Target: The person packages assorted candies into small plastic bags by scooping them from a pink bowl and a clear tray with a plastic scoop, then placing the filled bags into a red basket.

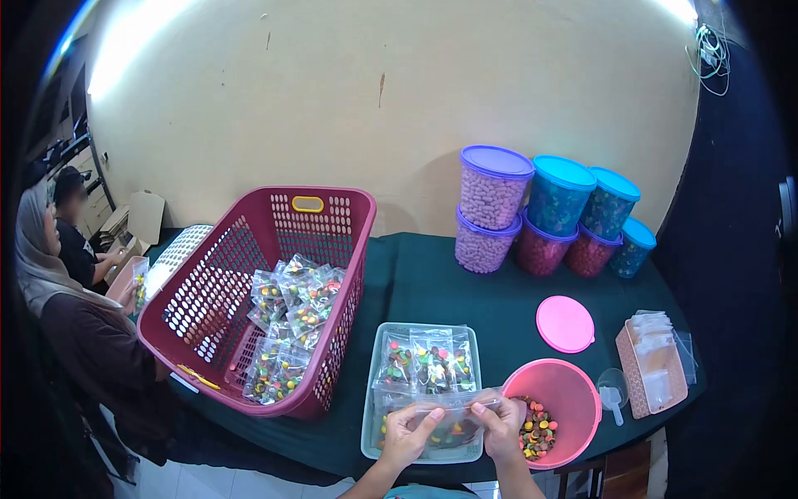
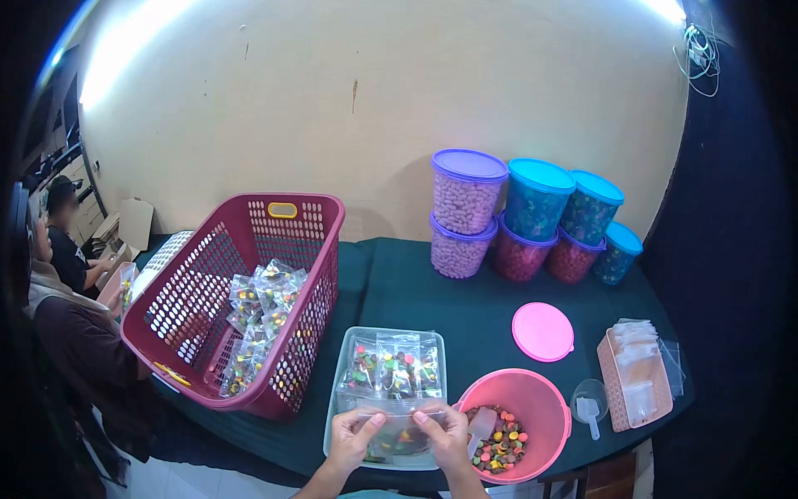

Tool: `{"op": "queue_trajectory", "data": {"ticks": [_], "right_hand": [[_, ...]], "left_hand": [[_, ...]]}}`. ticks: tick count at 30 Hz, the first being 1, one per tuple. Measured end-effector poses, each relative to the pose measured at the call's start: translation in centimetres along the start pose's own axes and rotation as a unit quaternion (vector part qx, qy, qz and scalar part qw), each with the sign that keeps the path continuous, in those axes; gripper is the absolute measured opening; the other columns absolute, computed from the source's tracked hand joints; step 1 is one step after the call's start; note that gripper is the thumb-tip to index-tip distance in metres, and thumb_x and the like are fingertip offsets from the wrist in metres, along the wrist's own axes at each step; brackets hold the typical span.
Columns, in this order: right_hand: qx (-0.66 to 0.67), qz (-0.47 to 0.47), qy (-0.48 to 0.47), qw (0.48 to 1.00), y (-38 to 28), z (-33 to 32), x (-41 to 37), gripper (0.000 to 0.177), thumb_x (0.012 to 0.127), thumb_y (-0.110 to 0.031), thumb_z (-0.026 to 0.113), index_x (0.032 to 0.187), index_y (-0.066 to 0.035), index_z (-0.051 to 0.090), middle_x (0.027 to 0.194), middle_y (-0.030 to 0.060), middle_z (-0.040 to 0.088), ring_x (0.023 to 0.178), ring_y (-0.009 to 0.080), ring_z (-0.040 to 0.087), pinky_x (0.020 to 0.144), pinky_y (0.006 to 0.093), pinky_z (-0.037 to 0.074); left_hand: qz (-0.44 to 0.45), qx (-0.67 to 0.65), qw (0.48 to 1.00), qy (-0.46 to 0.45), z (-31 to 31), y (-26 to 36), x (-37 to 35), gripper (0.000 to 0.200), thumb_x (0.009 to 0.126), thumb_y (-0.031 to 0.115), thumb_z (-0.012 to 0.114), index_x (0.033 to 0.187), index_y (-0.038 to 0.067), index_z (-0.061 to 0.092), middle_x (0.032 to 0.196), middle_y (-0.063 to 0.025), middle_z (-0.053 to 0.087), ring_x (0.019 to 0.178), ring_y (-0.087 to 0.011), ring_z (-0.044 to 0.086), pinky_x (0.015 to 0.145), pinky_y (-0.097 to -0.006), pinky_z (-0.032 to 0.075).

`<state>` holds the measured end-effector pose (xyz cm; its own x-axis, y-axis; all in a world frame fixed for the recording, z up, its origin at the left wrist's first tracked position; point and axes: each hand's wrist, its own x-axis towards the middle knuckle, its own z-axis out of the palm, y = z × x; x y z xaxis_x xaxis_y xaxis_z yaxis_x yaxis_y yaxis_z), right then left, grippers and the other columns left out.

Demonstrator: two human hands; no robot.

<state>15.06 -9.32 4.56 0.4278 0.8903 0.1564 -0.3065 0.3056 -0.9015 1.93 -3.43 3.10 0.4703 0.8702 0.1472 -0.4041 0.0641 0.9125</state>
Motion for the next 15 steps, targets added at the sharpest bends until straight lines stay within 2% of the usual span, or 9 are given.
{"op": "queue_trajectory", "data": {"ticks": [4, 6, 9, 11, 13, 15], "right_hand": [[-0.045, 0.035, -0.033, 0.998, -1.5, 0.2, 0.1, 0.007, 0.076, -0.007, 0.059, 0.075, 0.000, 0.058, 0.070, 0.0034, 0.056, 0.064, 0.0081, 0.051, 0.058, 0.0213, 0.040], [-0.105, -0.039, -0.114, 0.987, -1.2, 0.4, 0.0, 0.005, 0.074, -0.005, 0.060, 0.075, 0.000, 0.060, 0.070, 0.0047, 0.056, 0.065, 0.0088, 0.051, 0.060, 0.0222, 0.040], [-0.092, -0.022, -0.101, 0.990, -0.6, 0.1, -0.2, 0.004, 0.073, -0.004, 0.061, 0.075, -0.001, 0.061, 0.071, 0.0056, 0.057, 0.065, 0.0094, 0.052, 0.062, 0.0229, 0.040], [-0.086, -0.009, -0.100, 0.991, -0.4, 0.1, -0.4, 0.004, 0.072, -0.003, 0.061, 0.075, -0.001, 0.061, 0.071, 0.0058, 0.057, 0.067, 0.0096, 0.052, 0.063, 0.0236, 0.040], [-0.082, -0.009, -0.101, 0.991, -0.2, 0.5, -0.3, 0.003, 0.072, -0.002, 0.061, 0.075, -0.001, 0.061, 0.071, 0.0064, 0.057, 0.069, 0.0103, 0.052, 0.063, 0.0235, 0.041], [-0.068, 0.014, -0.091, 0.993, -0.5, 1.6, -0.5, 0.003, 0.072, -0.002, 0.061, 0.075, -0.001, 0.059, 0.073, 0.0059, 0.056, 0.070, 0.0102, 0.051, 0.064, 0.0229, 0.040]], "left_hand": [[0.019, 0.006, 1.000, 0.015, 1.2, 0.8, -0.2, 0.015, 0.078, 0.009, 0.059, 0.085, -0.004, 0.061, 0.081, -0.0070, 0.061, 0.075, -0.0105, 0.056, 0.069, -0.0219, 0.043], [0.045, 0.037, 0.998, 0.013, 1.6, 1.2, -0.7, 0.013, 0.076, 0.007, 0.061, 0.083, -0.003, 0.061, 0.078, -0.0059, 0.061, 0.071, -0.0101, 0.056, 0.066, -0.0214, 0.043], [0.065, 0.063, 0.996, 0.023, 1.6, 1.2, -0.9, 0.008, 0.074, 0.004, 0.061, 0.078, -0.002, 0.059, 0.076, -0.0076, 0.059, 0.070, -0.0103, 0.054, 0.065, -0.0228, 0.043], [0.042, 0.087, 0.995, 0.026, 1.0, 0.9, -1.1, 0.007, 0.074, 0.004, 0.062, 0.077, -0.002, 0.059, 0.077, -0.0077, 0.059, 0.071, -0.0107, 0.054, 0.065, -0.0232, 0.042], [0.081, 0.089, 0.993, 0.017, 1.0, 1.4, -1.0, 0.008, 0.074, 0.004, 0.062, 0.076, -0.002, 0.058, 0.077, -0.0077, 0.059, 0.072, -0.0110, 0.054, 0.065, -0.0236, 0.042], [0.059, 0.080, 0.995, 0.023, 0.8, 1.8, -1.1, 0.009, 0.074, 0.005, 0.062, 0.078, -0.003, 0.059, 0.077, -0.0084, 0.059, 0.074, -0.0119, 0.055, 0.066, -0.0246, 0.043]]}}
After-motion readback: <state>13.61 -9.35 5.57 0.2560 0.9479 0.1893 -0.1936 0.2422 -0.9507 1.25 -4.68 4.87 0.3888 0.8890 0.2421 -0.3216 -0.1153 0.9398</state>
